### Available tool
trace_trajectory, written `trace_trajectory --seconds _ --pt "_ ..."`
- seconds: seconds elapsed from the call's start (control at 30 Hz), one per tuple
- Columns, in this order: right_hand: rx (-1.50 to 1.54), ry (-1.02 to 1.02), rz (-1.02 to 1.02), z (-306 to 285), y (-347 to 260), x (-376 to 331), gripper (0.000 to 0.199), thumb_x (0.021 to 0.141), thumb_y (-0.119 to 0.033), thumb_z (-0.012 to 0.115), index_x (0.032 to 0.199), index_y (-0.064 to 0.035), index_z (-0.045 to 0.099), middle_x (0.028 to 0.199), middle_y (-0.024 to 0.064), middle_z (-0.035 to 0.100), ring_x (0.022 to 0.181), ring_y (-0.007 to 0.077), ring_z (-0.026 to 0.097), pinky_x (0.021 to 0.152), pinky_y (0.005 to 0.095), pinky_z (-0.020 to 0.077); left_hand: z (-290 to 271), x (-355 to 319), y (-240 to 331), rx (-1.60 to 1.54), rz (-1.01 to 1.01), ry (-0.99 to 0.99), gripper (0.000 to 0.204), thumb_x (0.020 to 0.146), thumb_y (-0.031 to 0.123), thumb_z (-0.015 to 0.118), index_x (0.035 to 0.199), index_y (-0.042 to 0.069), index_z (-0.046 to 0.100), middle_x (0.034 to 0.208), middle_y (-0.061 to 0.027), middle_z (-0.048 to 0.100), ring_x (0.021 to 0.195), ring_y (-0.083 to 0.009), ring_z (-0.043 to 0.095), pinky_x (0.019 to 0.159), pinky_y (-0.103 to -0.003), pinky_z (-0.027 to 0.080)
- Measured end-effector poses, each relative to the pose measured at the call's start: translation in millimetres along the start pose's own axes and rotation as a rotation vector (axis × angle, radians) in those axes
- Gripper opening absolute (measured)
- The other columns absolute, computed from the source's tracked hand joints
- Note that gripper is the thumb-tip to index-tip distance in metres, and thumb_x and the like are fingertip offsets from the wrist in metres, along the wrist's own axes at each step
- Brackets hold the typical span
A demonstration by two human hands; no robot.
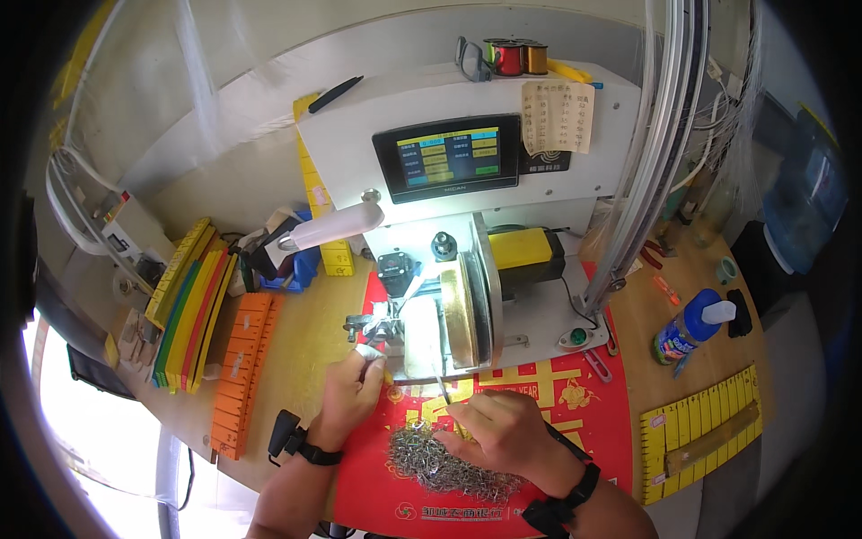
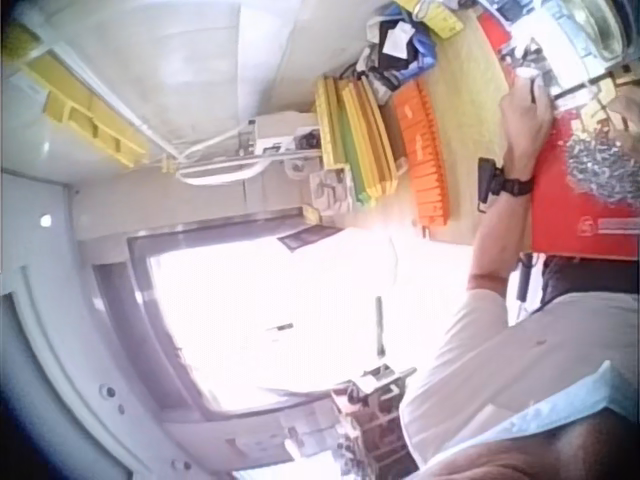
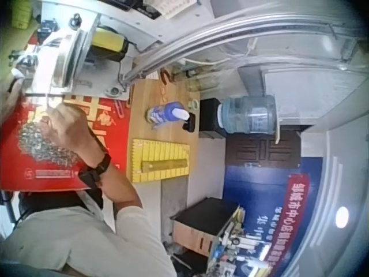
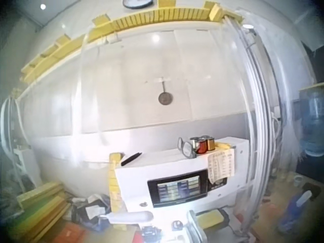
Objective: The recorder is assembling small electronic or mechanical components using a specialized crimping or connector machine at a workstation.
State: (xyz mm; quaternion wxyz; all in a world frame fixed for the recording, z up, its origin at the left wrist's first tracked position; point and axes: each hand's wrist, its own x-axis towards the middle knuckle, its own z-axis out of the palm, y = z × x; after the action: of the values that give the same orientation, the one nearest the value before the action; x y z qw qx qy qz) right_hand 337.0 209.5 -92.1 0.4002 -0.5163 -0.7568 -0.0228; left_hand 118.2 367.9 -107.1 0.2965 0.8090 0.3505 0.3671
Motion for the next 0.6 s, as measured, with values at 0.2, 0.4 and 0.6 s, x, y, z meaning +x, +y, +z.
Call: trace_trajectory --seconds 0.2,0.4,0.6 --pt "0.02 0.027 -0.028 2.7 -1.7 -1.0 0.03 0.088 -0.033 0.083 0.096 -0.005 0.073 0.067 0.0051 0.061 0.057 0.023 0.063 0.052 0.0347 0.0508 -1.5 1.2 1.3 -0.029 0.003 0.005 0.01 0.098 0.01 0.066 0.1 0.001 0.068 0.076 -0.0229 0.066 0.066 -0.0383 0.069 0.059 -0.041 0.052" --pt "0.009 -0.003 -0.124 -10.3 -17.6 4.4 0.027 0.088 -0.031 0.083 0.094 -0.0075 0.073 0.065 0.0034 0.06 0.054 0.0204 0.061 0.051 0.0343 0.0475 -0.6 -1.2 -5.0 -0.003 0.044 0.022 0.009 0.098 0.01 0.066 0.101 0.001 0.067 0.077 -0.0228 0.067 0.068 -0.0389 0.07 0.06 -0.043 0.053" --pt "0.018 0.08 0.042 -55.6 -31.3 -35.6 0.015 0.092 -0.018 0.077 0.097 -0.0047 0.074 0.062 0.0024 0.055 0.051 0.0181 0.055 0.049 0.0332 0.0427 4.7 -1.1 -14.1 -0.053 0.081 0.044 0.008 0.098 0.009 0.066 0.099 0.001 0.066 0.073 -0.0217 0.066 0.066 -0.0386 0.069 0.059 -0.043 0.052"
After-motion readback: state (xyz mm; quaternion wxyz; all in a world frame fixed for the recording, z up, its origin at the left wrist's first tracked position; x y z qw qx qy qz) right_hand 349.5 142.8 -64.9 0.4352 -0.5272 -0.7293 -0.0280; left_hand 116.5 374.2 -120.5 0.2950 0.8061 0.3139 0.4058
